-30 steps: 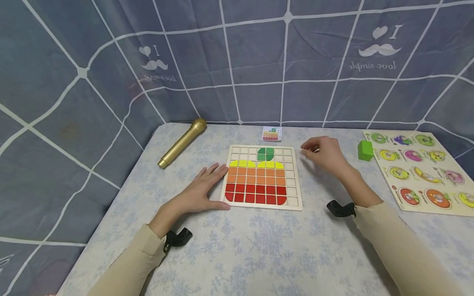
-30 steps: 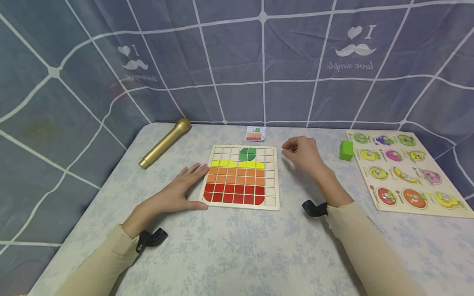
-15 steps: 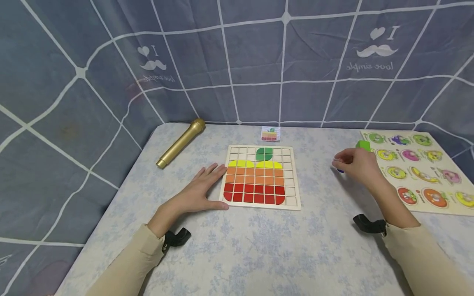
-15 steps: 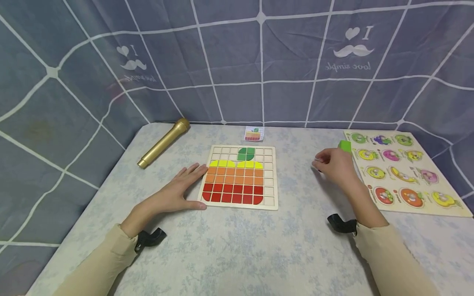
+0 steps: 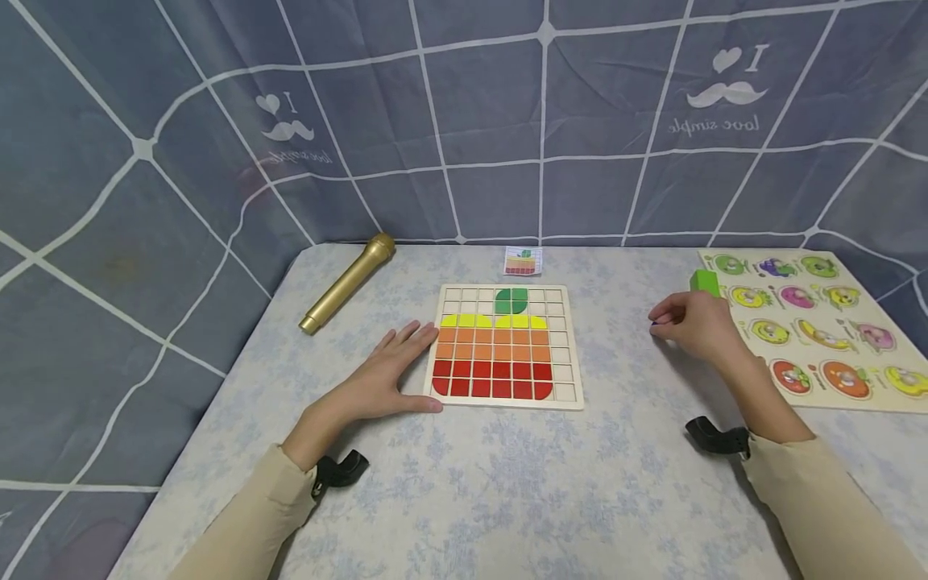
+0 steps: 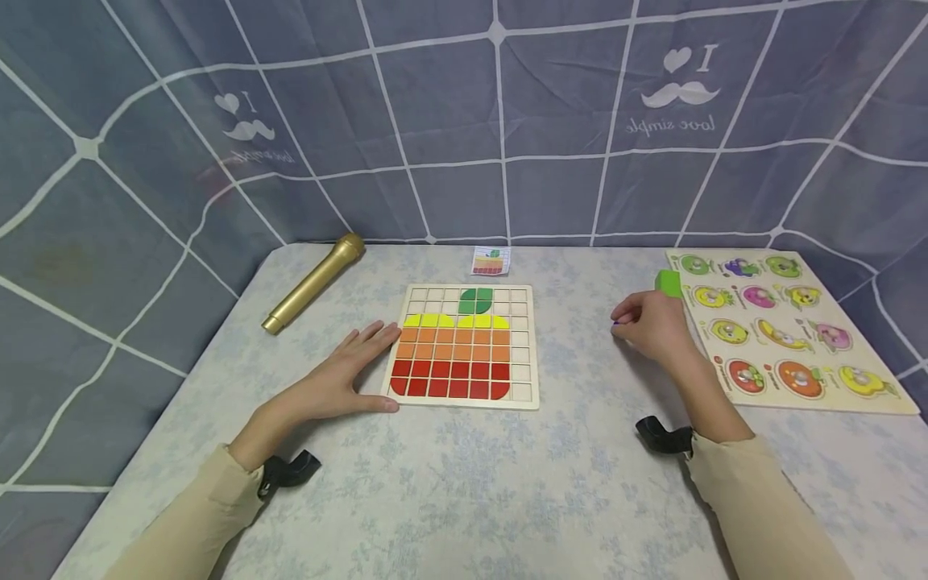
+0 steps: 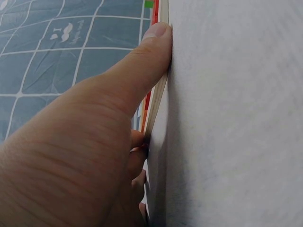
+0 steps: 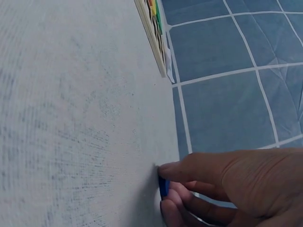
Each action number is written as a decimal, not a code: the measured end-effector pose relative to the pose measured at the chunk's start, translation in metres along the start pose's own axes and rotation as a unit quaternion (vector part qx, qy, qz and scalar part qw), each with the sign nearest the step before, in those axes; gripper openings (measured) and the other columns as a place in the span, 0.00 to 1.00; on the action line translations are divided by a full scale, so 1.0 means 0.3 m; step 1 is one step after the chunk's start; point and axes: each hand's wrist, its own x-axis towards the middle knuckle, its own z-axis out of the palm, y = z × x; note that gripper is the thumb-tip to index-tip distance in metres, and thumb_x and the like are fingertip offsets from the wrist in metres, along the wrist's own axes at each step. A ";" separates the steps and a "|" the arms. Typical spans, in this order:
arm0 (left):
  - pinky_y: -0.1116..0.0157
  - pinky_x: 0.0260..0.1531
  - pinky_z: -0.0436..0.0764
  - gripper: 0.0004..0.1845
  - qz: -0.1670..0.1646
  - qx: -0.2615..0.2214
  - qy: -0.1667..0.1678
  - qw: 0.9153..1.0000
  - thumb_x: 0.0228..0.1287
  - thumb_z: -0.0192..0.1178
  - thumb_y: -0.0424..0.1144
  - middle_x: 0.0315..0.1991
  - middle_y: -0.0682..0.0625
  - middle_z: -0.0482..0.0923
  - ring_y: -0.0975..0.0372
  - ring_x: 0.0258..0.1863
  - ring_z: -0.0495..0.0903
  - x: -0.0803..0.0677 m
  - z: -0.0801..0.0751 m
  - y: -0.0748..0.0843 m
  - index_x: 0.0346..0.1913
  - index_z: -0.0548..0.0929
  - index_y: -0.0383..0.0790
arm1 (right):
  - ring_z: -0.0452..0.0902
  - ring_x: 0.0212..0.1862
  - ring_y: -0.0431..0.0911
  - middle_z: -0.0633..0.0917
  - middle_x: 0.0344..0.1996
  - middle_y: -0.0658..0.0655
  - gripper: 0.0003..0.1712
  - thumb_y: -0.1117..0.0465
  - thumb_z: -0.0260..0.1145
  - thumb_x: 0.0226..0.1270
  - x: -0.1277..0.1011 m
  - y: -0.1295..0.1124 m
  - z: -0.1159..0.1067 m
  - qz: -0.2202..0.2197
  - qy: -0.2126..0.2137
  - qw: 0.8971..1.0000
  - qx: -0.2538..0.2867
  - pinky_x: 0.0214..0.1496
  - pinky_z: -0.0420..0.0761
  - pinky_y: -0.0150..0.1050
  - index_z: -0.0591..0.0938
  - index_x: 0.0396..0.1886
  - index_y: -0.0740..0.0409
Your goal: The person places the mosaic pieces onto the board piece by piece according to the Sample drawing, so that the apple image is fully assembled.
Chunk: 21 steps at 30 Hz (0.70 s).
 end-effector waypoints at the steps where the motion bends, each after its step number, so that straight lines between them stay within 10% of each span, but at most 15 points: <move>1: 0.45 0.85 0.40 0.63 -0.002 0.000 -0.002 1.000 0.55 0.79 0.61 0.87 0.48 0.50 0.50 0.87 0.42 -0.001 -0.002 0.001 0.86 0.53 0.44 | 0.77 0.30 0.38 0.89 0.29 0.56 0.08 0.66 0.76 0.63 0.001 -0.002 0.003 0.002 0.001 1.000 0.000 0.36 0.69 0.32 0.89 0.40 0.66; 10: 0.46 0.86 0.39 0.63 -0.002 0.000 -0.001 1.000 0.55 0.79 0.60 0.87 0.49 0.50 0.50 0.87 0.42 0.000 -0.007 0.002 0.86 0.53 0.44 | 0.74 0.26 0.36 0.88 0.26 0.54 0.06 0.67 0.75 0.59 0.027 -0.042 0.035 -0.020 0.020 1.000 0.004 0.32 0.69 0.31 0.89 0.36 0.65; 21: 0.44 0.85 0.40 0.63 0.001 -0.002 0.004 1.000 0.55 0.79 0.61 0.86 0.47 0.51 0.49 0.87 0.43 -0.003 0.001 -0.002 0.86 0.54 0.43 | 0.81 0.31 0.45 0.89 0.29 0.58 0.07 0.67 0.72 0.58 0.129 -0.280 0.133 -0.034 -0.002 0.998 0.048 0.40 0.75 0.39 0.90 0.36 0.64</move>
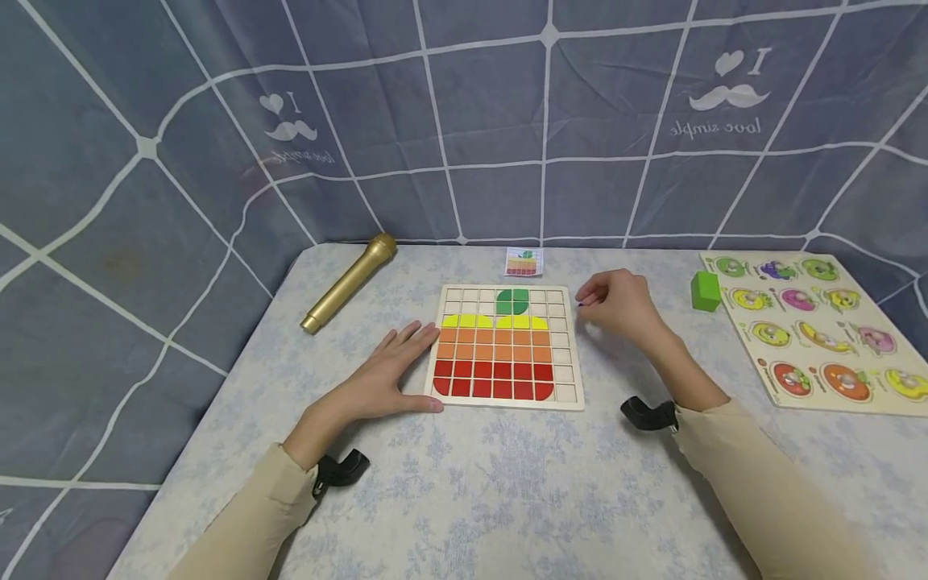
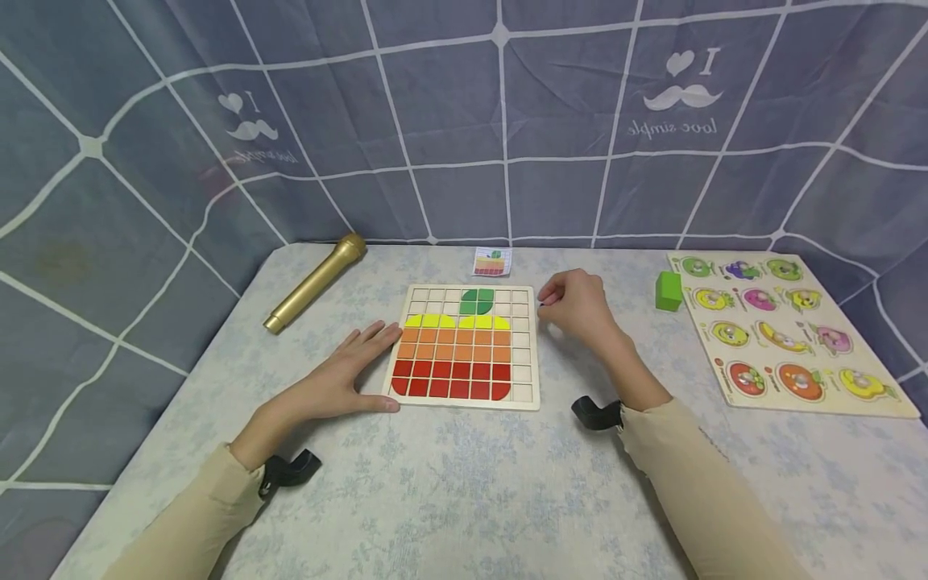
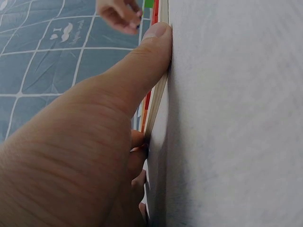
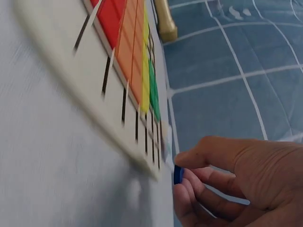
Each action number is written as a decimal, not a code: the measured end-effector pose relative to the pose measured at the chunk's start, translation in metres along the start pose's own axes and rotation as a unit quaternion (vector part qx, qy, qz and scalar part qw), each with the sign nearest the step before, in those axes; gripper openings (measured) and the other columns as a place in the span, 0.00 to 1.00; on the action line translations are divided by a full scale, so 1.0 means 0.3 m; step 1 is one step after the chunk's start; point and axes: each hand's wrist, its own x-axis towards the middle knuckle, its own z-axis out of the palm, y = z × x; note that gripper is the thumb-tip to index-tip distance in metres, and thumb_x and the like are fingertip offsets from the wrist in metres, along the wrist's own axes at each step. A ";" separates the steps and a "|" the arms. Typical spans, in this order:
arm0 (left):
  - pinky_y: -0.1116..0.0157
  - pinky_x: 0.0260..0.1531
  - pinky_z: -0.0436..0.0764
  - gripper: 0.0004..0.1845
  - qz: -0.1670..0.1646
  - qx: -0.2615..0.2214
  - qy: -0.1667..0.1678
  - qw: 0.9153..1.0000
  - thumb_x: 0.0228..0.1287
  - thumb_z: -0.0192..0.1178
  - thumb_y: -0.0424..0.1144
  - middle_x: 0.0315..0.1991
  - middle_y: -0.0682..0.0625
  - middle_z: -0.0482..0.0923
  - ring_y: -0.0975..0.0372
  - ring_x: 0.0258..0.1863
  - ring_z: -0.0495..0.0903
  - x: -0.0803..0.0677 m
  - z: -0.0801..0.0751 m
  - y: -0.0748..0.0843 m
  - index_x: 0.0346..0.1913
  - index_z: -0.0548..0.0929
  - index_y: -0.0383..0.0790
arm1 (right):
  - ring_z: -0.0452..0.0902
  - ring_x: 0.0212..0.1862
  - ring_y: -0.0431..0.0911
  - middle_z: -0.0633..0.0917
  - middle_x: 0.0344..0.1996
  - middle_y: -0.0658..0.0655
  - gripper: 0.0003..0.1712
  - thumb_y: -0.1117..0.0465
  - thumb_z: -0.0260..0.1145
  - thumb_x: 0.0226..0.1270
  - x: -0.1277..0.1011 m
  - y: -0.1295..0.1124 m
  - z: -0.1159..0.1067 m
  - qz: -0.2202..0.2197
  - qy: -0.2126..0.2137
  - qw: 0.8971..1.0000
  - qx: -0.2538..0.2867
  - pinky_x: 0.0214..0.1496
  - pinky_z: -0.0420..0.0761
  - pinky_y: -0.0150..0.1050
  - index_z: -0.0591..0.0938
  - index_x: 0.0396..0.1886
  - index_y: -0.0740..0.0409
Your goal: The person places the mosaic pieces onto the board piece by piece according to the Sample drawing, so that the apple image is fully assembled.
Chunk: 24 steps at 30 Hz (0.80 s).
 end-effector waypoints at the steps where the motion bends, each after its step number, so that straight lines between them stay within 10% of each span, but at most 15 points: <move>1: 0.45 0.85 0.40 0.63 -0.002 0.000 -0.001 1.000 0.55 0.79 0.61 0.86 0.48 0.50 0.49 0.87 0.43 0.001 0.000 0.000 0.86 0.53 0.44 | 0.81 0.32 0.46 0.89 0.29 0.59 0.07 0.67 0.73 0.59 0.011 -0.019 0.016 -0.002 -0.002 1.000 0.005 0.40 0.76 0.39 0.90 0.37 0.64; 14: 0.42 0.85 0.41 0.63 0.006 0.008 0.008 1.000 0.55 0.79 0.61 0.86 0.45 0.52 0.46 0.86 0.45 -0.001 -0.004 -0.008 0.86 0.54 0.41 | 0.86 0.38 0.54 0.90 0.30 0.61 0.04 0.70 0.75 0.62 0.108 -0.226 0.223 -0.059 -0.010 0.997 0.057 0.59 0.81 0.53 0.90 0.36 0.67; 24: 0.43 0.85 0.41 0.63 0.009 0.008 0.003 1.000 0.55 0.79 0.61 0.86 0.46 0.52 0.48 0.87 0.44 0.001 -0.004 -0.007 0.86 0.54 0.42 | 0.86 0.36 0.51 0.89 0.31 0.62 0.05 0.72 0.76 0.62 0.147 -0.283 0.330 -0.072 -0.029 0.995 0.064 0.46 0.87 0.44 0.90 0.38 0.68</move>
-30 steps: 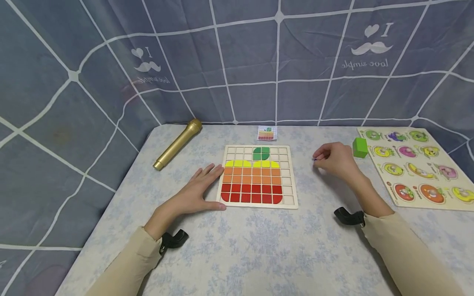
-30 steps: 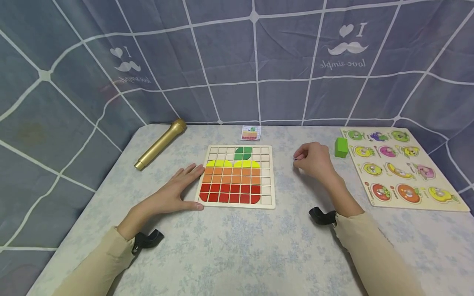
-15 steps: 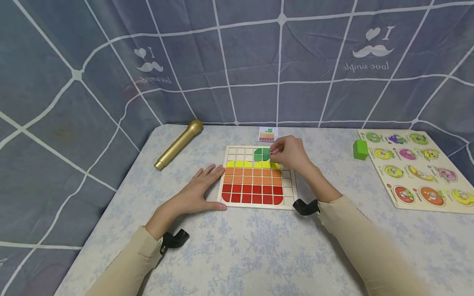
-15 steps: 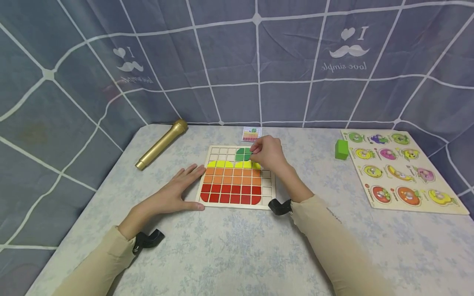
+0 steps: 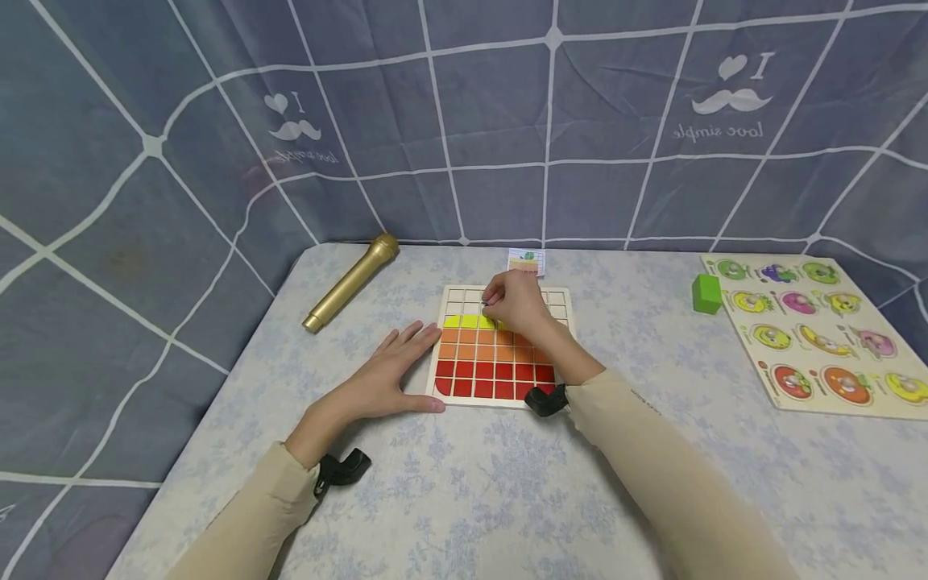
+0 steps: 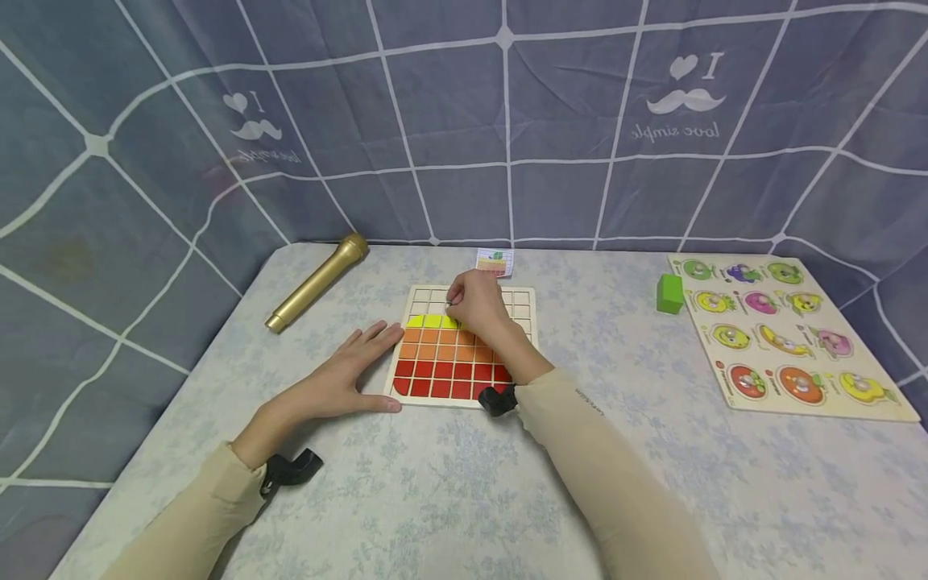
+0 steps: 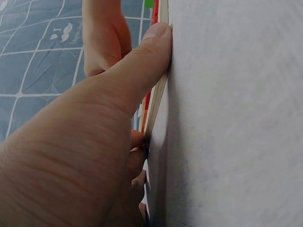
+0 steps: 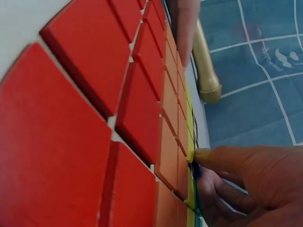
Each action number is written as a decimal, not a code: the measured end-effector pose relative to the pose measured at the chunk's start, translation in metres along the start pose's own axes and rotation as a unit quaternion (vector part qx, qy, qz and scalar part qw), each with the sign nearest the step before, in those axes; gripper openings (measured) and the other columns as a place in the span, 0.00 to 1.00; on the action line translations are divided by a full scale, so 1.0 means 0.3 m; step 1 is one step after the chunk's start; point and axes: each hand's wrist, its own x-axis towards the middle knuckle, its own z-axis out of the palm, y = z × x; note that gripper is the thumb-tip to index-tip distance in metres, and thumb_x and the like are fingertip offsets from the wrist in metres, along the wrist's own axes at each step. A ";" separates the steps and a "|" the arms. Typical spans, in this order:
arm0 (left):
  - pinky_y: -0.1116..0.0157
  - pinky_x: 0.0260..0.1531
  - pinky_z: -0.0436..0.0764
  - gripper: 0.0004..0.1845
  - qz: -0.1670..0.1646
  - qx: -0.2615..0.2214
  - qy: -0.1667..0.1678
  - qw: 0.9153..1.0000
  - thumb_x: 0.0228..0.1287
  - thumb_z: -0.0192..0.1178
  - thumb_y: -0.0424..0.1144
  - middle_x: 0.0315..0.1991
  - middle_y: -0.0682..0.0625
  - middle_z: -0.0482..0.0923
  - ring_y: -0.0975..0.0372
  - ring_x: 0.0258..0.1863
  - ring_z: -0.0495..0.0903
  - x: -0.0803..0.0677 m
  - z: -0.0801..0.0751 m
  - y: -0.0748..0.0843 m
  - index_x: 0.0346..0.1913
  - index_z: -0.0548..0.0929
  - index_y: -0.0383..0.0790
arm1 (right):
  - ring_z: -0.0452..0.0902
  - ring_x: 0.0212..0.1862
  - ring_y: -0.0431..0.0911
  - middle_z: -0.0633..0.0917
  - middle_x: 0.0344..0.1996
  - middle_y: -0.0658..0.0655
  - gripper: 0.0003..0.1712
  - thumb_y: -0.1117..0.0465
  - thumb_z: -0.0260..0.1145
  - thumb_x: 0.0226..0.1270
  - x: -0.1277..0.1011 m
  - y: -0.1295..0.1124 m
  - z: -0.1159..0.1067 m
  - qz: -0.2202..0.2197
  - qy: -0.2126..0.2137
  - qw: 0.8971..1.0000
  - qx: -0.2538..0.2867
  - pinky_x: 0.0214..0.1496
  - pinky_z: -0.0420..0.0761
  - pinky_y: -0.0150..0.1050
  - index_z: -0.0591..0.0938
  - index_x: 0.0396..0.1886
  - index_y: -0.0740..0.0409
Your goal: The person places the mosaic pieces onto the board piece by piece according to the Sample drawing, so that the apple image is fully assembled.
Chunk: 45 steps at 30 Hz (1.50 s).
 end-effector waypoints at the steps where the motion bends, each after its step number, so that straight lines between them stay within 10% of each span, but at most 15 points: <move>1: 0.43 0.85 0.41 0.63 0.001 0.000 0.000 1.000 0.55 0.79 0.61 0.86 0.46 0.52 0.48 0.87 0.44 0.001 0.001 -0.001 0.86 0.54 0.42 | 0.85 0.36 0.51 0.89 0.31 0.62 0.05 0.71 0.76 0.62 0.002 0.001 0.004 0.001 0.000 1.000 0.001 0.45 0.87 0.43 0.90 0.37 0.69; 25: 0.44 0.85 0.41 0.63 -0.002 -0.003 -0.004 1.000 0.55 0.79 0.61 0.86 0.46 0.51 0.48 0.87 0.44 0.004 -0.012 -0.001 0.86 0.54 0.41 | 0.86 0.44 0.53 0.90 0.40 0.62 0.10 0.64 0.70 0.73 -0.154 0.084 -0.122 -0.008 0.044 0.999 -0.002 0.52 0.89 0.49 0.89 0.48 0.66; 33: 0.43 0.85 0.41 0.62 -0.005 -0.007 0.001 1.000 0.56 0.79 0.60 0.86 0.45 0.51 0.47 0.86 0.44 0.007 -0.010 -0.012 0.85 0.55 0.41 | 0.84 0.58 0.61 0.86 0.58 0.66 0.31 0.53 0.74 0.72 -0.242 0.121 -0.206 0.007 0.011 0.999 -0.052 0.63 0.84 0.57 0.80 0.66 0.68; 45: 0.43 0.85 0.42 0.63 -0.004 -0.007 -0.001 1.000 0.55 0.79 0.61 0.86 0.46 0.52 0.47 0.86 0.44 0.015 0.008 -0.007 0.85 0.55 0.41 | 0.54 0.80 0.72 0.58 0.82 0.72 0.58 0.35 0.70 0.70 -0.531 0.286 -0.415 0.009 -0.015 0.981 -0.194 0.75 0.61 0.75 0.57 0.85 0.62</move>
